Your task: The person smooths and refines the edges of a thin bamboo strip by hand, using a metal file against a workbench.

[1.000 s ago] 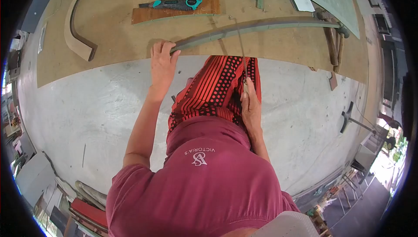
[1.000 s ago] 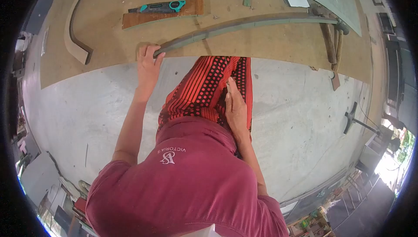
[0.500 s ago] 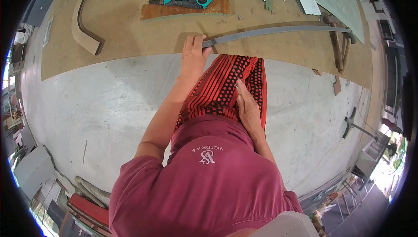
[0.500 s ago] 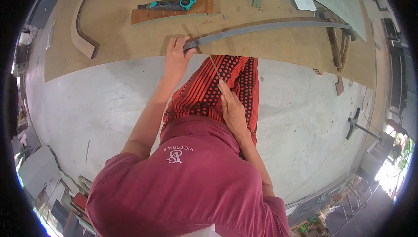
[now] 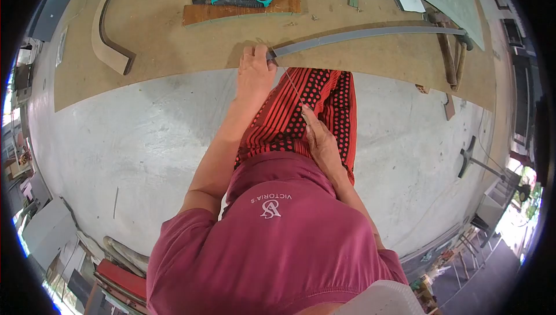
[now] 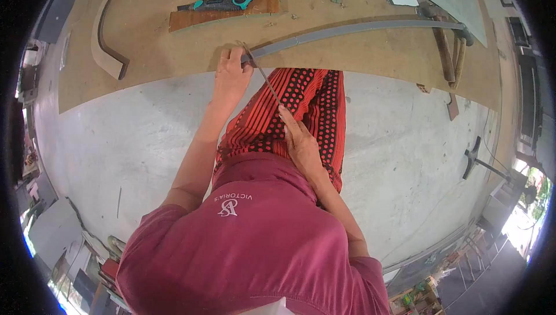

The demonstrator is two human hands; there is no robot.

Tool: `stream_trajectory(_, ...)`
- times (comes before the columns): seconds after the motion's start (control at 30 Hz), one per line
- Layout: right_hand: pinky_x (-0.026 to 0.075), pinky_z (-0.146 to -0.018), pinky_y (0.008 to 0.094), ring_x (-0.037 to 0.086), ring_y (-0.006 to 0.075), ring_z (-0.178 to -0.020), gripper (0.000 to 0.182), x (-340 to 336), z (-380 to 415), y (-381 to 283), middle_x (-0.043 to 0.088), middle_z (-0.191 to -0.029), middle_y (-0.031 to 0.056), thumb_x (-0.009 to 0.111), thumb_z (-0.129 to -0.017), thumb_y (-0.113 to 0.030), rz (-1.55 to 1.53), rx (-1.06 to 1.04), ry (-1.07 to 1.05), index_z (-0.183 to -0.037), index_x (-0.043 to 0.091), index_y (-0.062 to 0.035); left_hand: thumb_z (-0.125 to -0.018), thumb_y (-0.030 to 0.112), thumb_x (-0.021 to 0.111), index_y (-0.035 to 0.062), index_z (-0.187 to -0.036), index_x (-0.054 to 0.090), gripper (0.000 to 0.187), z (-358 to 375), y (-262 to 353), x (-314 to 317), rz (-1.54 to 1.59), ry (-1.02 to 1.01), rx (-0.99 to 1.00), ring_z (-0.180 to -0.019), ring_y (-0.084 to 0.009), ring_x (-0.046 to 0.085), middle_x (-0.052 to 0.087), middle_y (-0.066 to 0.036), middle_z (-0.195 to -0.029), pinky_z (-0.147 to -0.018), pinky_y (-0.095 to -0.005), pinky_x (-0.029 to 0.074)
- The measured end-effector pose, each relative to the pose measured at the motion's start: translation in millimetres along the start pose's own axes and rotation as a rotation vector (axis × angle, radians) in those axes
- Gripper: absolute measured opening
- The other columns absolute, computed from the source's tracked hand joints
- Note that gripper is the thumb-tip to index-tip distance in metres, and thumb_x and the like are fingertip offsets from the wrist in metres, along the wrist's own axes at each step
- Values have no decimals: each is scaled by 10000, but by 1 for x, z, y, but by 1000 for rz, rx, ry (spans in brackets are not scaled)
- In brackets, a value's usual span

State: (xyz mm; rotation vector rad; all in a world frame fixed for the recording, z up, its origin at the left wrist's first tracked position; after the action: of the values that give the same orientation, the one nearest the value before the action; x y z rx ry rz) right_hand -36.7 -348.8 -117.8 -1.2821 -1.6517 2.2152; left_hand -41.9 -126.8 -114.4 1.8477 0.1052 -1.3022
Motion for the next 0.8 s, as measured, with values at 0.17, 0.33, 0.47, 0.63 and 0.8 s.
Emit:
stream_trajectory(0.17, 508, -699, 491, 625, 391, -814, 537, 3, 2, -1, 598, -964, 209, 513, -939, -90, 16, 36, -22, -1432, 378, -255, -786, 79, 585, 33, -1059, 512, 287, -1, 1, 2, -15, -16, 8, -968, -443, 543, 518, -219, -1041, -811, -511, 459)
stream_trajectory(0.33, 524, -750, 481, 631, 391, -891, 539, 9, -9, -4, 613, -1054, 210, 502, -939, -73, 14, 27, -29, -1435, 370, -237, -784, 85, 583, 31, -1082, 508, 313, -1, 0, 2, -5, -18, 36, -979, -445, 540, 518, -218, -1039, -826, -516, 454)
stream_trajectory(0.47, 522, -830, 444, 621, 367, -994, 520, 6, -14, -13, 595, -1193, 195, 491, -940, -54, -58, -91, -1, -1431, 371, -177, -786, 97, 588, 33, -1103, 498, 336, -2, -2, 3, 16, -48, 17, -1008, -453, 535, 526, -233, -1069, -846, -512, 452)
stream_trajectory(0.63, 516, -843, 424, 620, 345, -1015, 505, -1, -1, -6, 601, -1201, 180, 488, -943, -49, -42, -37, -17, -1424, 382, -159, -788, 104, 589, 44, -1101, 499, 331, 0, -2, 1, 3, 33, 15, -1016, -456, 539, 530, -241, -1091, -852, -510, 454)
stream_trajectory(0.8, 511, -835, 431, 616, 343, -1036, 496, 7, -28, -8, 598, -1203, 189, 487, -944, -57, -159, -68, -35, -1422, 391, -153, -770, 78, 588, 37, -1081, 513, 322, -2, -1, 2, -13, -28, 18, -969, -417, 560, 539, -228, -1030, -827, -486, 480)
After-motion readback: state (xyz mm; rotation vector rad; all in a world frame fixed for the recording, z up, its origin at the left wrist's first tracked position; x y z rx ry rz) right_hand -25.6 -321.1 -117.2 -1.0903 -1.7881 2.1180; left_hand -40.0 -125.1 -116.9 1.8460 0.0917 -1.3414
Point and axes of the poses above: each hand's wrist, its own z-axis away from the middle knuckle, its own x-axis out of the palm, y = z × x, the point moved 7 cm from there along -z, towards the middle knuckle
